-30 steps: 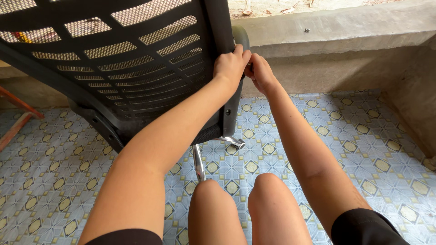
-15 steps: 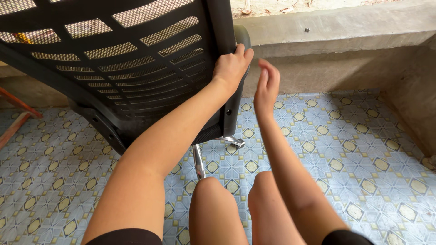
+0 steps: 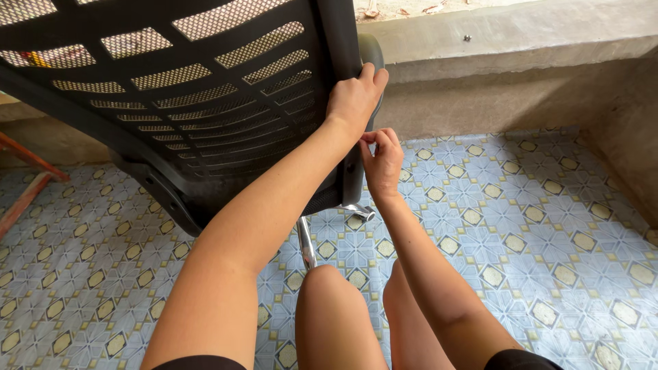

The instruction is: The person disassembles a black office chair by removing the backrest. They kneel on the floor and use their hands to unscrew fasteners from the backrest, placing the screws on a nearby ledge. The backrest is then lifted off and set aside.

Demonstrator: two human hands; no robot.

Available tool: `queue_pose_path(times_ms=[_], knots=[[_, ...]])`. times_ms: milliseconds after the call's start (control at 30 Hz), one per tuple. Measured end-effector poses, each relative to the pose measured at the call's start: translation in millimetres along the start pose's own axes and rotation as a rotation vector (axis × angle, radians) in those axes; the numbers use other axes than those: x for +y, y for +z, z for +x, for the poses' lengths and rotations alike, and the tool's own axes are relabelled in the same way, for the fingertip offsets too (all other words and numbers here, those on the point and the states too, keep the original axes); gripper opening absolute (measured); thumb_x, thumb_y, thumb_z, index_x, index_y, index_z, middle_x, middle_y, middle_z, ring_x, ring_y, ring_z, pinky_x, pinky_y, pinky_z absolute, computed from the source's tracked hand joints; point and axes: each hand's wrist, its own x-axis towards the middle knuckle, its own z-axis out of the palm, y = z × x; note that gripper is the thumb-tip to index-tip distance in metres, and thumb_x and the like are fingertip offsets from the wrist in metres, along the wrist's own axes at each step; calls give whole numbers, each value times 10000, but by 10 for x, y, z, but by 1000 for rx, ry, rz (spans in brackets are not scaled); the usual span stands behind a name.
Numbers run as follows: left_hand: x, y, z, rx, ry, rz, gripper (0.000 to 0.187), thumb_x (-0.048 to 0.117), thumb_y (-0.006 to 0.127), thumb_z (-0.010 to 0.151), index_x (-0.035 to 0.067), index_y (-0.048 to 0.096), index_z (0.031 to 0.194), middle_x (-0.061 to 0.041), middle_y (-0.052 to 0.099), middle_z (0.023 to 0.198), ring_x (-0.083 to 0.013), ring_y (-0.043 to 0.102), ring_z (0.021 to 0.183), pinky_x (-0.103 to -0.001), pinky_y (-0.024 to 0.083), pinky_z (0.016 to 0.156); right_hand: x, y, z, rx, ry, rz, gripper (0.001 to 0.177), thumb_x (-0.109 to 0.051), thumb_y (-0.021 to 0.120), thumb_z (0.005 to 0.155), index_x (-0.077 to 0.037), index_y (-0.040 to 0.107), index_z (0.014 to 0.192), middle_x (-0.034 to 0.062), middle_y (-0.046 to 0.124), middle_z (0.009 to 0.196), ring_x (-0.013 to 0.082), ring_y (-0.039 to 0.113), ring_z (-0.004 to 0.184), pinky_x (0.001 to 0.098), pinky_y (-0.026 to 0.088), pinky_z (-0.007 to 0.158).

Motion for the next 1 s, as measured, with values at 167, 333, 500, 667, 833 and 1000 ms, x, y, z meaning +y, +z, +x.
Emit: queue_pose_path(times_ms=[167, 333, 500, 667, 833, 1000], knots=[[13, 13, -1, 50, -11, -10, 475, 143, 762, 783, 98, 460, 1146, -85, 567, 1094, -185, 726, 596, -283, 579, 459, 40, -15, 35, -24, -62, -6, 117, 0, 770, 843, -29, 688, 921, 47, 628, 894, 152, 606, 769, 299, 484, 643], [25, 81, 75, 19, -26, -16, 481, 145, 760, 795, 103, 458, 1167, -79, 567, 1087, -185, 727, 608, -287, 579, 470, 154, -8, 92, -71, -10, -6, 145, -3, 769, 827, -14, 690, 948, 47, 625, 890, 127, 538, 681, 281, 474, 641], [73, 158, 161, 40, -47, -9, 483, 166, 761, 798, 112, 459, 1170, -74, 565, 1088, -185, 728, 617, -301, 581, 464, 407, -62, 199, -262, 256, 193, 83, -46, 744, 899, -23, 690, 958, -36, 617, 874, 26, 464, 615, 219, 408, 555], [80, 186, 195, 11, -58, 7, 493, 184, 760, 794, 113, 455, 1176, -78, 560, 1105, -187, 733, 626, -304, 584, 468, 500, -27, 261, -292, 281, 257, 90, -57, 736, 930, -23, 670, 980, -45, 611, 857, 9, 438, 593, 211, 372, 522], [96, 140, 210, 22, -72, 10, 489, 183, 774, 808, 116, 455, 1172, -67, 562, 1103, -187, 733, 636, -311, 585, 466, 368, -37, 237, -256, 229, 166, 123, -56, 745, 907, -29, 640, 966, -35, 602, 871, 23, 402, 578, 219, 365, 518], [84, 94, 202, -13, -68, 16, 582, 194, 816, 736, 106, 448, 1178, -80, 560, 1120, -186, 732, 637, -291, 583, 472, 245, 17, 237, -177, 101, 107, 156, -40, 765, 877, -31, 654, 986, -28, 625, 881, 31, 428, 624, 217, 409, 563]])
